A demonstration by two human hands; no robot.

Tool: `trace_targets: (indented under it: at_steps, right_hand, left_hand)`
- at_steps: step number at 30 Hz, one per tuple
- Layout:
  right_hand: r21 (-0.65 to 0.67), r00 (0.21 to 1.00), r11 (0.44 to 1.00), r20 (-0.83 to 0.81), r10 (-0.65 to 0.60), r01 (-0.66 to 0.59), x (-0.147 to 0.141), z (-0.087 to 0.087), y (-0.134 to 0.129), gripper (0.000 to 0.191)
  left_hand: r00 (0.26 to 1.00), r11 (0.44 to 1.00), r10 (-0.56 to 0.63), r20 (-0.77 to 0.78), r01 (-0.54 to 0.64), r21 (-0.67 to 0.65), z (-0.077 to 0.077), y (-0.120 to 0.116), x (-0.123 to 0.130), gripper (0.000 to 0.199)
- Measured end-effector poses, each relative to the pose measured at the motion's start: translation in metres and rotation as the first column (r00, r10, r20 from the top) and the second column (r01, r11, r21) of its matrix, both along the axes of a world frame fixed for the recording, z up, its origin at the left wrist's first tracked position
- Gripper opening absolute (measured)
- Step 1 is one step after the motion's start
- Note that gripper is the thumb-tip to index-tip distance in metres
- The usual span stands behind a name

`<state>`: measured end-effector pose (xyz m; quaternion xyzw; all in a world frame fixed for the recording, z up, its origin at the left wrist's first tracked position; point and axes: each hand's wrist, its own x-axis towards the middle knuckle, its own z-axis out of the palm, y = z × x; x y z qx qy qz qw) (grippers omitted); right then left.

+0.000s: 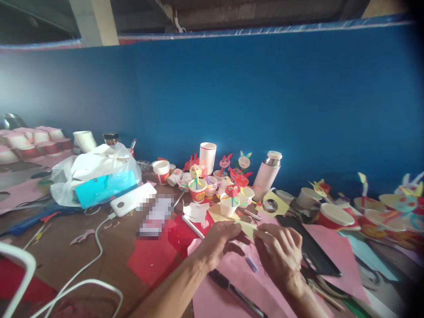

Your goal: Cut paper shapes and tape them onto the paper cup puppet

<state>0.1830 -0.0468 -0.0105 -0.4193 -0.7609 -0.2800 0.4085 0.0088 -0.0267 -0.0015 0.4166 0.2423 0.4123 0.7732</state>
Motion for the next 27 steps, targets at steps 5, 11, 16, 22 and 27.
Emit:
trace_targets:
  at_steps: [5, 11, 16, 22, 27]
  right_hand:
    - [-0.037, 0.999, 0.999, 0.042, 0.021, -0.02, -0.011, -0.007, 0.0, 0.011]
    - [-0.178, 0.986, 0.97, -0.04, 0.163, -0.168, 0.005, -0.017, 0.008, 0.013]
    - [-0.6, 1.0, 0.799, 0.006, -0.03, 0.028, 0.058, -0.022, 0.017, 0.021]
    - [-0.799, 0.972, 0.558, 0.143, -0.186, 0.224, 0.088, -0.023, 0.01, 0.021]
    - [-0.819, 0.955, 0.493, 0.235, -0.179, 0.294, 0.091, -0.023, -0.004, 0.025]
  left_hand:
    - [0.984, 0.986, 0.164, -0.063, -0.166, -0.022, -0.004, 0.002, 0.005, 0.032]
    - [0.941, 0.955, 0.295, -0.168, -0.287, 0.069, 0.0, 0.01, -0.01, 0.027]
    - [0.835, 0.868, 0.494, -0.243, -0.46, 0.187, 0.0, 0.014, -0.028, 0.022]
    - [0.73, 0.748, 0.663, -0.165, -0.639, 0.179, -0.005, 0.024, -0.037, 0.025]
    - [0.769, 0.785, 0.62, -0.158, -0.605, 0.136, -0.006, 0.028, -0.039, 0.024]
